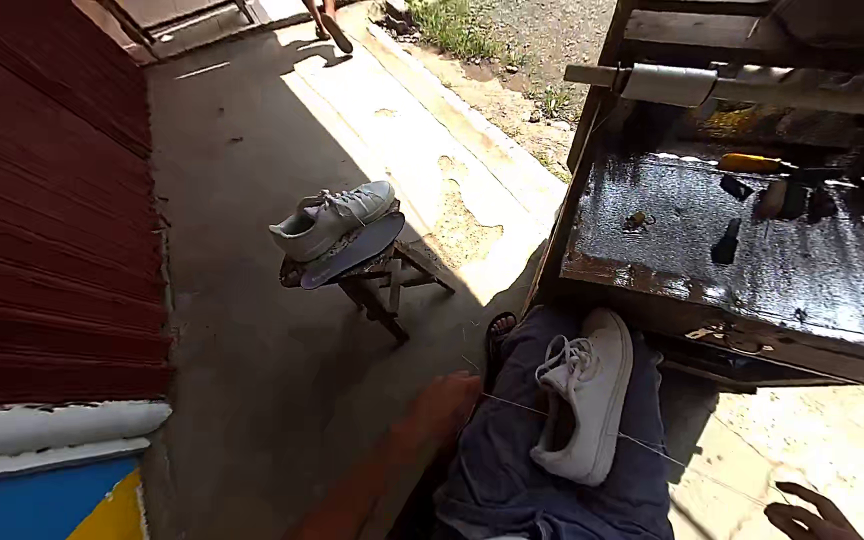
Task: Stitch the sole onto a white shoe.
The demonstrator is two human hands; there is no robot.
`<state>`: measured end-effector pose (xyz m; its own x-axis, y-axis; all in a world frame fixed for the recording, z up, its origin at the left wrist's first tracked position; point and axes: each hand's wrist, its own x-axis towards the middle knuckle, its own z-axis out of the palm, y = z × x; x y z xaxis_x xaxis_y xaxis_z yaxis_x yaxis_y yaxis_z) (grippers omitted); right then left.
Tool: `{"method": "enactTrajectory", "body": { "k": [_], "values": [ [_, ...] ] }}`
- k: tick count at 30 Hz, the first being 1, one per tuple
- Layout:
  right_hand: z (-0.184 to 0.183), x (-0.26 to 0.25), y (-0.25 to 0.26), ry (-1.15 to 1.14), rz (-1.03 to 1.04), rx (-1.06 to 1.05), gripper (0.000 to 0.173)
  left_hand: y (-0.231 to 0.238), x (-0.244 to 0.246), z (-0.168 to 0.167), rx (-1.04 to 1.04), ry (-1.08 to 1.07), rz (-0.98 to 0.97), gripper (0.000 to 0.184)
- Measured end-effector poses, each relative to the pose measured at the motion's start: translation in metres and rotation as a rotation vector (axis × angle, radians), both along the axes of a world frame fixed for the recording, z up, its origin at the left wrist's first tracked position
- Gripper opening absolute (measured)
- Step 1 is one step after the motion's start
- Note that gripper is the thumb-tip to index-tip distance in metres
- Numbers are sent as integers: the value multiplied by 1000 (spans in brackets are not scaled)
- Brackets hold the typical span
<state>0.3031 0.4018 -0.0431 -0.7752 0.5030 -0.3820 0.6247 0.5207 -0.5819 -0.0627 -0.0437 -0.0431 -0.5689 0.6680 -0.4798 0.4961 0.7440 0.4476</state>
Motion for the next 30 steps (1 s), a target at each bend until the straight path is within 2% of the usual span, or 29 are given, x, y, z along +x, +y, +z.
{"method": "enactTrajectory", "body": {
  "k": [2, 4, 6, 8, 9, 10, 11, 12, 13, 14, 15, 16, 18, 20, 21, 22, 23, 24, 25, 26, 27, 28, 30],
  "values": [
    [-26, 71, 53, -210, -134, 193, 17, -41, -25, -16, 90, -51, 7, 25],
    [-33, 99, 60, -412, -285, 259, 22, -48, -16, -20, 427, -235, -52, 22],
    [-19, 60, 20, -331, -322, 205, 39, -29, 7, -8, 819, -658, -106, 26],
    [-12, -9, -36, -12, -224, 117, 46, 0, 24, 5, 1144, -1088, -134, 30],
    [-11, -40, -67, 156, -169, 21, 51, 13, 32, 10, 1232, -1218, -118, 29],
    [-7, -65, -95, 245, -98, -61, 58, 23, 39, 14, 1246, -1259, -98, 27],
    [-2, -88, -118, 251, -12, -72, 65, 29, 41, 16, 1194, -1182, -69, 26],
    [5, -105, -135, 200, 62, -36, 67, 33, 42, 17, 1073, -983, -51, 23],
    [10, -115, -144, 145, 109, 8, 59, 34, 43, 16, 911, -717, -68, 23],
    [14, -120, -146, 110, 130, 35, 43, 36, 43, 13, 757, -479, -107, 27],
    [18, -124, -142, 89, 144, 40, 29, 37, 43, 8, 651, -305, -136, 31],
    [23, -124, -136, 98, 161, -16, 26, 38, 45, 3, 598, -184, -152, 32],
    [31, -119, -121, 298, 140, -391, 26, 38, 50, -4, 569, -45, -189, 33],
    [33, -119, -114, 586, 23, -945, 27, 43, 53, -5, 572, 60, -229, 32],
    [34, -120, -115, 670, -60, -1115, 26, 46, 54, -5, 563, 106, -252, 32],
    [35, -122, -117, 700, -152, -1116, 24, 48, 54, -5, 549, 145, -276, 33],
    [35, -125, -119, 665, -216, -932, 21, 51, 55, -5, 540, 176, -295, 33],
    [34, -130, -122, 540, -219, -599, 15, 53, 55, -6, 536, 198, -311, 33],
    [32, -135, -127, 342, -154, -240, 19, 54, 56, -6, 528, 210, -328, 33],
    [30, -140, -134, 166, -73, 1, 39, 55, 56, -7, 522, 221, -345, 34],
    [28, -144, -142, 59, -17, 109, 56, 55, 57, -8, 519, 226, -356, 34],
    [25, -147, -150, 16, 24, 172, 63, 53, 58, -10, 523, 236, -360, 34],
    [20, -150, -160, 18, 69, 214, 62, 44, 60, -14, 537, 251, -349, 34]
  ]
}}
